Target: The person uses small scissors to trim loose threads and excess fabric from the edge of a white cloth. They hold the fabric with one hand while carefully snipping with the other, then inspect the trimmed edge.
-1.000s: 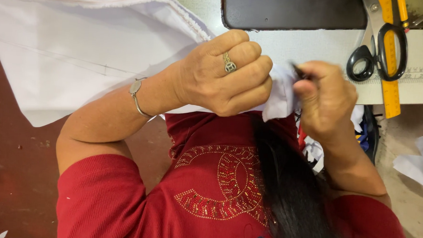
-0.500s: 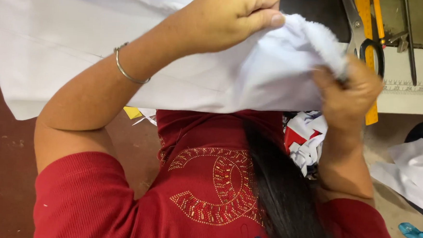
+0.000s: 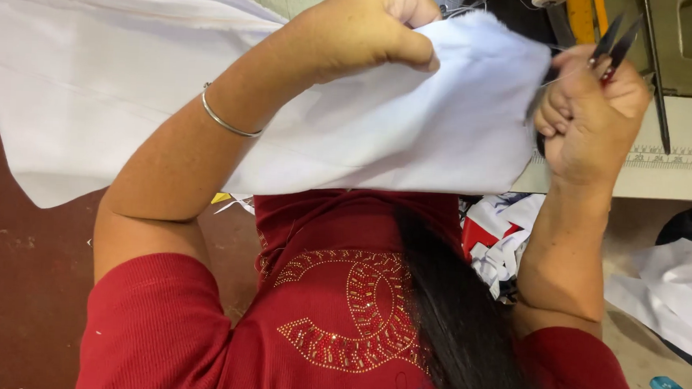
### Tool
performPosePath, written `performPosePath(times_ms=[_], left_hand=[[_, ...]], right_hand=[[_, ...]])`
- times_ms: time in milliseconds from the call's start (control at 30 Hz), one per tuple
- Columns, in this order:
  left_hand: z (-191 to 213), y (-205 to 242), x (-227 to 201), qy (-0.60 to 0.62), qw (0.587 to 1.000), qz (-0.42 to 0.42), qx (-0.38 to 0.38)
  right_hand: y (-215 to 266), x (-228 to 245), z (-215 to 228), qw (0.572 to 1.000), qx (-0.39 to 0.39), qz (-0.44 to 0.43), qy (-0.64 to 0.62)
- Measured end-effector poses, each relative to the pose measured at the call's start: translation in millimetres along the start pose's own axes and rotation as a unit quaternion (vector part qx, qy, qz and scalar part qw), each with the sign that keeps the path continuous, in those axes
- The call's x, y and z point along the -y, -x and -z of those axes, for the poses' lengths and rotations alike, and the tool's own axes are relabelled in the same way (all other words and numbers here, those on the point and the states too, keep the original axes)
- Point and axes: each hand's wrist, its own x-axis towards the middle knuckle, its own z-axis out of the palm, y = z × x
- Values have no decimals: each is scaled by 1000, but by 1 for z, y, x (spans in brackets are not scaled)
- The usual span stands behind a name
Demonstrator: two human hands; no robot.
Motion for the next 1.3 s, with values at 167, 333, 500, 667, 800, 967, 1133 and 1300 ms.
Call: performPosePath(times_ms=[167,333,500,667,800,967,1133,1300], left_hand=[[2,-2,16,22,999,-43,-12],[-3,-9,26,-26,993,-101,-51],[-16,-5,20,-60,996,-47,-43],[-21,4,8,3,998,14,-62],[-26,3,7,54,993,66,-79],[-21,0,15,48,989,89,-109],[-16,6,10,-23,988,104,-113],[-7,-4,26,16,996,25,-83]], right_hand=[[30,6,-5,998,-20,61,8],[54,-5,18,994,-102,27,-34],[73,-8,178,947,-235,206,79],[85,-108,324,860,-432,269,43],[55,-172,344,798,-569,78,-185],[-5,-243,428,759,-526,132,-359],[-27,-269,440,832,-382,143,-377],[6,-197,339,912,-339,221,72]])
